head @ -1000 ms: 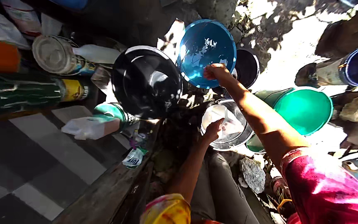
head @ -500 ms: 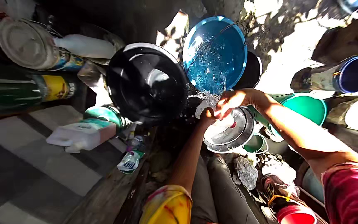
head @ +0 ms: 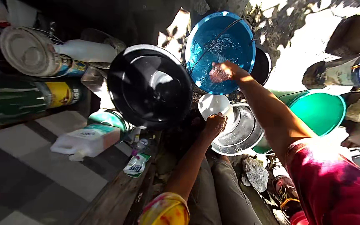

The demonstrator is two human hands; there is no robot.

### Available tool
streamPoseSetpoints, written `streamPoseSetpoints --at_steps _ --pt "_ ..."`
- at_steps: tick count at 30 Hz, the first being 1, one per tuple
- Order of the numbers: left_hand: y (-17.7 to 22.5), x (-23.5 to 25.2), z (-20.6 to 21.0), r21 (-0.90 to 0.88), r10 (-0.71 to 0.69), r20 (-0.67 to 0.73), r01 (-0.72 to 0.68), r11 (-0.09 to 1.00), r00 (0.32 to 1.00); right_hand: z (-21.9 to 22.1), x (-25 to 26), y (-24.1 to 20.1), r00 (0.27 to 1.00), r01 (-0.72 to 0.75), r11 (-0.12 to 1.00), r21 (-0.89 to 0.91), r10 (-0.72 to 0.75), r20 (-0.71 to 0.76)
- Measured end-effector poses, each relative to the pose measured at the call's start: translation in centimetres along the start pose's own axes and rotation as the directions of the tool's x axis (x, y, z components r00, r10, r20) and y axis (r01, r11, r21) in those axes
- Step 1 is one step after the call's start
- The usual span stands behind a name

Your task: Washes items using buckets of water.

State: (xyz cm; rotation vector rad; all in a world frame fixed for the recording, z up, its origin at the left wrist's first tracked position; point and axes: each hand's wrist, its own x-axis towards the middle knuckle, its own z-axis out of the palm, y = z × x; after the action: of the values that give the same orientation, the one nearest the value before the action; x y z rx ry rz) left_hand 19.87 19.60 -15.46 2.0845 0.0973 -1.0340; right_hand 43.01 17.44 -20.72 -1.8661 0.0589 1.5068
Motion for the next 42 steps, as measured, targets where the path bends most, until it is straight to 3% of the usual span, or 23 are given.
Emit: streamPoseSetpoints --at_steps 2,3,6,7,8,11,13,15,17,18,19,21,22,24,26,27,28,30,32,34,37,40,42 --pt "-0.4 -0.4 -0.4 -0.013 0.004 0.006 -0.004 1.0 1.0 -0.6 -3.6 0.7 0.912 0.04 0.993 0.115 -0.084 0.403" --pt "-0.6 -0.4 -0.8 -0.034 0.01 -0.015 -0.01 0.999 1.0 -0.2 -6.1 0.4 0.866 0.068 0.996 0.064 -0.091 0.491" --pt "-1.8 0.8 0.3 -0.227 -0.014 -0.129 -0.016 0.974 0.992 1.4 -12.2 -1.9 0.746 0.201 0.891 -0.407 0.13 0.653" --pt "-1.9 1.3 0.5 -0.317 -0.037 -0.149 -0.012 0.948 0.988 1.5 -12.6 -1.9 0.759 0.239 0.851 -0.468 0.137 0.637" --pt "-1.5 1.3 -0.1 -0.355 -0.04 -0.142 -0.013 0.935 0.989 1.3 -12.0 -1.5 0.824 0.242 0.852 -0.464 0.071 0.561" --pt "-1.2 1.7 -0.8 -0.157 0.12 -0.179 -0.149 0.976 0.977 0.1 -6.2 -0.2 0.988 0.152 0.97 -0.188 -0.141 0.07" --pt "-0.7 0.7 -1.0 -0.093 0.129 -0.167 -0.146 0.985 0.978 -0.4 -1.5 0.7 0.945 0.108 0.988 -0.114 -0.138 -0.297" --pt "-0.6 0.3 -0.4 -0.021 0.144 -0.163 -0.15 0.989 0.976 -0.6 1.2 1.2 0.887 0.006 0.971 -0.239 -0.115 -0.446" --pt "-1.2 0.1 0.5 -0.013 0.191 -0.193 -0.197 0.98 0.962 -0.1 1.6 1.2 0.917 -0.016 0.965 -0.262 -0.09 -0.389" --pt "-1.5 0.0 0.9 -0.043 0.205 -0.204 -0.218 0.975 0.957 -0.1 1.1 1.5 0.959 0.037 0.987 -0.159 -0.08 -0.272" --pt "-1.7 -0.2 1.1 -0.091 0.201 -0.194 -0.221 0.971 0.96 -0.9 -0.1 1.6 0.998 0.057 0.998 -0.003 -0.057 -0.022" --pt "-1.4 -0.6 1.0 -0.189 0.164 -0.183 -0.198 0.962 0.969 -1.6 -4.5 1.3 0.923 0.046 0.994 0.098 -0.079 0.376" --pt "-1.0 -0.8 0.7 -0.243 0.133 -0.173 -0.173 0.955 0.976 -1.5 -7.2 1.2 0.879 0.059 0.997 0.048 -0.074 0.47" --pt "0.7 -1.7 -0.7 -0.353 0.047 -0.138 -0.094 0.931 0.989 -0.8 -13.2 1.1 0.824 0.155 0.952 -0.263 0.023 0.566" --pt "2.3 -1.7 -1.1 -0.37 0.013 -0.09 -0.045 0.928 0.996 0.2 -16.6 1.7 0.761 0.38 0.717 -0.584 0.117 0.638" --pt "2.8 -1.1 -0.7 -0.337 0.023 -0.072 -0.046 0.94 0.997 0.2 -17.1 2.0 0.76 0.431 0.64 -0.636 0.122 0.638" --pt "3.0 -0.1 0.4 -0.278 0.038 -0.052 -0.051 0.959 0.998 -0.2 -17.0 2.2 0.798 0.423 0.651 -0.63 0.062 0.6" --pt "3.3 1.7 3.0 -0.13 0.137 -0.027 -0.14 0.982 0.99 -1.0 -15.0 2.4 0.915 0.299 0.833 -0.466 -0.111 0.388" --pt "3.7 2.2 4.9 -0.028 0.241 -0.024 -0.242 0.97 0.97 -1.1 -10.8 1.7 0.979 0.175 0.963 -0.207 -0.148 0.141" --pt "3.8 1.8 6.5 -0.003 0.288 0.009 -0.288 0.958 0.958 -0.9 -5.4 1.3 0.99 0.119 0.984 -0.131 -0.128 -0.056" --pt "3.0 0.5 9.1 -0.078 0.329 -0.019 -0.329 0.941 0.944 0.3 0.5 1.9 0.947 0.033 0.963 -0.269 -0.116 -0.3" --pt "1.7 -0.4 10.6 -0.376 0.246 -0.156 -0.288 0.881 0.957 0.6 2.2 2.4 0.959 0.066 0.947 -0.315 -0.147 -0.243" --pt "0.5 -0.9 11.8 -0.656 0.117 -0.211 -0.229 0.719 0.97 -0.5 0.0 2.5 0.989 0.131 0.989 -0.069 -0.126 0.083"
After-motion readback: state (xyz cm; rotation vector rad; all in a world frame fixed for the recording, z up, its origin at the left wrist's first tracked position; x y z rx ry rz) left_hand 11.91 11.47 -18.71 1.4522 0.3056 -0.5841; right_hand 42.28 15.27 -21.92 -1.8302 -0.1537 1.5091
